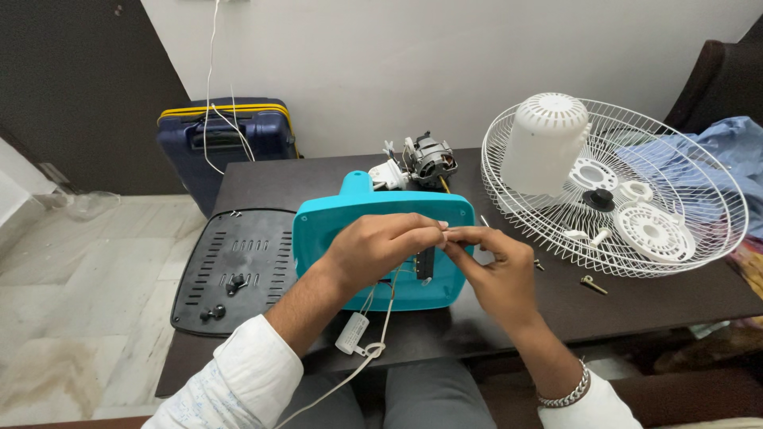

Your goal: The person disassembles a teal LG pedestal fan on a dark table. They remove the front grille, unscrew the motor housing, detach the motor from the stand, and then remove the control switch from the base using a screwdriver.

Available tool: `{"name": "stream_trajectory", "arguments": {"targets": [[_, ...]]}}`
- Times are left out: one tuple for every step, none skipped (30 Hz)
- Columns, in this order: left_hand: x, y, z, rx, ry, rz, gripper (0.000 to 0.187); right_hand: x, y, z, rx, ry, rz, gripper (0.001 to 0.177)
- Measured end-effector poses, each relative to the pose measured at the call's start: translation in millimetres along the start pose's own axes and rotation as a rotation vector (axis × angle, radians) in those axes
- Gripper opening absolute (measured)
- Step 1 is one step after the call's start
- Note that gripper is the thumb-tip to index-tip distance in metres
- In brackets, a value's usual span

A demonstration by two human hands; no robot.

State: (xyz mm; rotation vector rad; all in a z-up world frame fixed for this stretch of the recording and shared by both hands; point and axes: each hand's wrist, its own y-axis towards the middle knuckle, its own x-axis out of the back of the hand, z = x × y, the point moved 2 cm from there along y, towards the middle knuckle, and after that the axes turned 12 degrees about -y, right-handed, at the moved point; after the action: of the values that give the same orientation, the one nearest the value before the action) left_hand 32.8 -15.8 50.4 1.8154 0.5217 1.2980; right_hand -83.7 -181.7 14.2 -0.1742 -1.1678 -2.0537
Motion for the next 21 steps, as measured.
{"name": "stream_trajectory", "arguments": {"targets": [[0, 0, 0, -0.009, 0.005, 0.007, 0.017, 2, 1, -3, -0.011, -0.029, 0.009, 0.018], [-1, -1, 1, -0.018, 0.011, 0.014, 0.017, 3, 1, -5, -0.021, -0.059, 0.018, 0.018], [-1, -1, 2, -0.027, 0.017, 0.021, 0.017, 4, 1, -7, -0.030, -0.047, 0.036, 0.018], [-2, -2, 2, -0.020, 0.013, 0.024, 0.019, 4, 0, -9, -0.039, -0.036, 0.055, 0.018], [-3, -3, 2, -0.012, 0.010, 0.028, 0.021, 5, 0, -11, -0.048, -0.025, 0.074, 0.018], [-4, -4, 3, -0.004, 0.007, 0.032, 0.022, 5, 0, -12, -0.059, -0.039, 0.076, 0.017], [-4, -5, 3, 0.005, -0.006, 0.028, 0.024, 6, 0, -13, -0.071, -0.053, 0.078, 0.017], [-5, -6, 4, 0.014, -0.019, 0.023, 0.025, 5, 0, -14, -0.082, -0.068, 0.080, 0.017], [-6, -7, 5, 0.022, -0.032, 0.018, 0.027, 4, -1, -13, -0.067, -0.061, 0.066, 0.017], [-7, -7, 5, 0.023, -0.003, -0.033, 0.030, 3, -2, -12, -0.052, -0.055, 0.051, 0.018], [-9, -6, 5, 0.023, 0.027, -0.083, 0.033, 3, -2, -11, -0.037, -0.049, 0.036, 0.018], [-9, -7, 4, 0.024, 0.056, -0.132, 0.037, 2, -3, -9, 0.014, -0.076, -0.001, 0.023], [-10, -9, 3, 0.051, 0.074, -0.147, 0.039, 2, -5, -7, 0.064, -0.104, -0.037, 0.028], [-11, -12, 1, 0.076, 0.093, -0.162, 0.042, 2, -6, -5, 0.116, -0.132, -0.075, 0.033], [-11, -14, 0, 0.101, 0.112, -0.177, 0.045, 1, -6, -4, 0.189, -0.178, -0.116, 0.032], [-13, -16, -1, 0.140, 0.128, -0.173, 0.047, 0, -5, -4, 0.261, -0.226, -0.157, 0.031], [-15, -18, -2, 0.179, 0.144, -0.170, 0.050, -2, -5, -4, 0.333, -0.273, -0.198, 0.030], [-17, -20, -2, 0.219, 0.160, -0.166, 0.052, -4, -5, -5, 0.345, -0.295, -0.200, 0.029], [-18, -22, -2, 0.264, 0.157, -0.167, 0.052, -7, -6, -6, 0.357, -0.316, -0.202, 0.028], [-20, -23, -2, 0.307, 0.153, -0.168, 0.051, -9, -6, -8, 0.369, -0.337, -0.205, 0.027], [-21, -25, -1, 0.350, 0.149, -0.168, 0.051, -13, -6, -10, 0.371, -0.351, -0.231, 0.025]]}}
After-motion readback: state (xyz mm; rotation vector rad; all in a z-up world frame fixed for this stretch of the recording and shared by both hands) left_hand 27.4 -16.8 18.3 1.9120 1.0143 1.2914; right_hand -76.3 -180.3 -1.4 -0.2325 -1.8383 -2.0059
